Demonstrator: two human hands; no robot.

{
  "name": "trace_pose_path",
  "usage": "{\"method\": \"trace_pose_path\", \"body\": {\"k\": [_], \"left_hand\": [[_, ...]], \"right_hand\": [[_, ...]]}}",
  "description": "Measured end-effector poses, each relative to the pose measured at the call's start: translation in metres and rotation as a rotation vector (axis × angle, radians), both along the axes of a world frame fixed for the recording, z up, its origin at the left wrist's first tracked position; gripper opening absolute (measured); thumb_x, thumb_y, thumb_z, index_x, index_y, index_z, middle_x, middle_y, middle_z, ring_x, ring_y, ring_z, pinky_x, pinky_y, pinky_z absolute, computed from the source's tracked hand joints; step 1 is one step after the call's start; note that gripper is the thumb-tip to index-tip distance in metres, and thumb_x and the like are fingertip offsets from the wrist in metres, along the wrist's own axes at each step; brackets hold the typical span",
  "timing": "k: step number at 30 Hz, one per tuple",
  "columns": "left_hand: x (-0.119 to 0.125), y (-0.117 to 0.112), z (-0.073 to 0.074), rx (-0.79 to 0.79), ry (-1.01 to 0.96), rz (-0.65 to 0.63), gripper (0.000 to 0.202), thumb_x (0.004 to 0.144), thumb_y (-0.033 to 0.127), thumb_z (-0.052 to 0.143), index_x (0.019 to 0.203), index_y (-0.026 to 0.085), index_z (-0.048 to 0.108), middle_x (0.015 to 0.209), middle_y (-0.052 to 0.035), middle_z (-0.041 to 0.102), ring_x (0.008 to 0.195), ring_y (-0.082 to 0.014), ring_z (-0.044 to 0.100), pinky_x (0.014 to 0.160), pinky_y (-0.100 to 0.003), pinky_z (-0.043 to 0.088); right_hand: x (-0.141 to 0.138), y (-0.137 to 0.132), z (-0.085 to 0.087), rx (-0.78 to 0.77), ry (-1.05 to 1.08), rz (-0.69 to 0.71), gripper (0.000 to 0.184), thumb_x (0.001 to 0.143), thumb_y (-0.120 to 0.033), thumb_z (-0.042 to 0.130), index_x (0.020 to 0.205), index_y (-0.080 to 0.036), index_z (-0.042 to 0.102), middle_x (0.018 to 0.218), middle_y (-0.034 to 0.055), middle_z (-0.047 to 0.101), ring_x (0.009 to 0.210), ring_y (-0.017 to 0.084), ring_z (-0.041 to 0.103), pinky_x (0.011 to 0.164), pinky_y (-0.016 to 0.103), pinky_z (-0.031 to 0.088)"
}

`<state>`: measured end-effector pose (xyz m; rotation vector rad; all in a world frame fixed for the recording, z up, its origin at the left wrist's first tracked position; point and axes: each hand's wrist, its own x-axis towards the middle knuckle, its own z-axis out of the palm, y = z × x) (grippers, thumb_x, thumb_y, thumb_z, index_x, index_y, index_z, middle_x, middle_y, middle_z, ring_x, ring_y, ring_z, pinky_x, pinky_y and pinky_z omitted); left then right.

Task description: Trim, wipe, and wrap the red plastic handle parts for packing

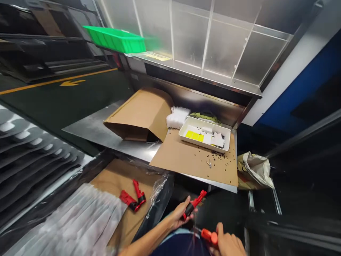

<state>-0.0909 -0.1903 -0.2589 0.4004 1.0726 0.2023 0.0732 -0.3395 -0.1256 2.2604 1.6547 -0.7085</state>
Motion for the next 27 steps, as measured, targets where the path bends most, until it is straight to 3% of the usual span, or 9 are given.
{"method": "trace_pose_path", "body": {"k": [3, 5, 9, 12, 16, 20, 22, 27], "left_hand": [[-0.002, -0.005, 0.006, 0.111, -0.001, -0.060, 0.058, 0.077, 0.058, 0.071, 0.115, 0.014, 0.067, 0.082, -0.0084, 0.074, 0.041, -0.0099, 0.057, 0.034, -0.018, 0.033], [-0.002, -0.006, 0.011, 0.172, -0.004, -0.093, 0.054, 0.076, 0.051, 0.075, 0.115, 0.015, 0.069, 0.077, -0.0041, 0.073, 0.039, -0.0090, 0.055, 0.034, -0.018, 0.030], [-0.001, -0.008, 0.018, 0.202, -0.020, -0.120, 0.050, 0.066, 0.030, 0.085, 0.111, 0.016, 0.070, 0.067, 0.0035, 0.069, 0.035, -0.0065, 0.051, 0.033, -0.016, 0.029], [-0.003, -0.008, 0.022, 0.112, -0.046, -0.121, 0.051, 0.065, 0.025, 0.086, 0.112, 0.017, 0.068, 0.066, 0.0028, 0.069, 0.035, -0.0066, 0.052, 0.032, -0.014, 0.031], [-0.014, 0.004, 0.026, -0.167, -0.096, -0.145, 0.028, 0.084, 0.035, 0.071, 0.101, 0.013, 0.068, 0.073, -0.0075, 0.071, 0.039, -0.0073, 0.054, 0.031, -0.013, 0.036], [-0.023, 0.018, 0.029, -0.374, -0.154, -0.117, 0.027, 0.093, 0.037, 0.058, 0.100, 0.013, 0.067, 0.073, -0.0088, 0.069, 0.038, -0.0059, 0.051, 0.029, -0.012, 0.038], [-0.024, 0.020, 0.030, -0.413, -0.187, -0.091, 0.029, 0.094, 0.039, 0.057, 0.107, 0.015, 0.067, 0.078, -0.0103, 0.070, 0.037, -0.0047, 0.049, 0.029, -0.011, 0.038], [-0.023, 0.018, 0.032, -0.379, -0.246, -0.084, 0.032, 0.092, 0.037, 0.059, 0.119, 0.021, 0.064, 0.115, -0.0185, 0.067, 0.039, -0.0025, 0.051, 0.028, -0.010, 0.036]], "right_hand": [[0.005, 0.010, 0.026, -0.082, -0.026, -0.023, 0.049, 0.093, -0.014, 0.041, 0.140, -0.003, 0.046, 0.106, 0.0220, 0.072, 0.099, 0.032, 0.070, 0.084, 0.040, 0.052], [0.010, 0.015, 0.041, -0.091, -0.002, -0.025, 0.049, 0.094, -0.016, 0.043, 0.141, -0.004, 0.044, 0.107, 0.0215, 0.071, 0.100, 0.031, 0.069, 0.085, 0.037, 0.051], [0.019, 0.021, 0.052, -0.078, -0.018, -0.054, 0.044, 0.095, -0.015, 0.042, 0.136, -0.001, 0.046, 0.107, 0.0234, 0.070, 0.100, 0.032, 0.069, 0.083, 0.037, 0.050], [0.024, 0.024, 0.051, -0.067, -0.017, -0.064, 0.042, 0.096, -0.019, 0.046, 0.135, -0.004, 0.046, 0.107, 0.0214, 0.071, 0.102, 0.031, 0.068, 0.085, 0.036, 0.049], [0.032, 0.025, 0.052, -0.060, -0.033, -0.085, 0.035, 0.096, -0.018, 0.046, 0.127, -0.004, 0.050, 0.104, 0.0216, 0.071, 0.099, 0.031, 0.069, 0.081, 0.036, 0.049], [0.039, 0.021, 0.056, -0.043, -0.024, -0.058, 0.033, 0.095, -0.020, 0.049, 0.126, -0.008, 0.050, 0.102, 0.0188, 0.071, 0.098, 0.030, 0.070, 0.081, 0.035, 0.049], [0.038, 0.021, 0.057, -0.045, -0.042, -0.070, 0.031, 0.095, -0.017, 0.048, 0.123, -0.006, 0.051, 0.100, 0.0208, 0.071, 0.095, 0.031, 0.071, 0.078, 0.035, 0.049], [0.020, 0.022, 0.061, -0.065, -0.010, -0.008, 0.038, 0.094, -0.018, 0.050, 0.130, -0.007, 0.051, 0.101, 0.0195, 0.072, 0.096, 0.031, 0.071, 0.079, 0.035, 0.051]]}}
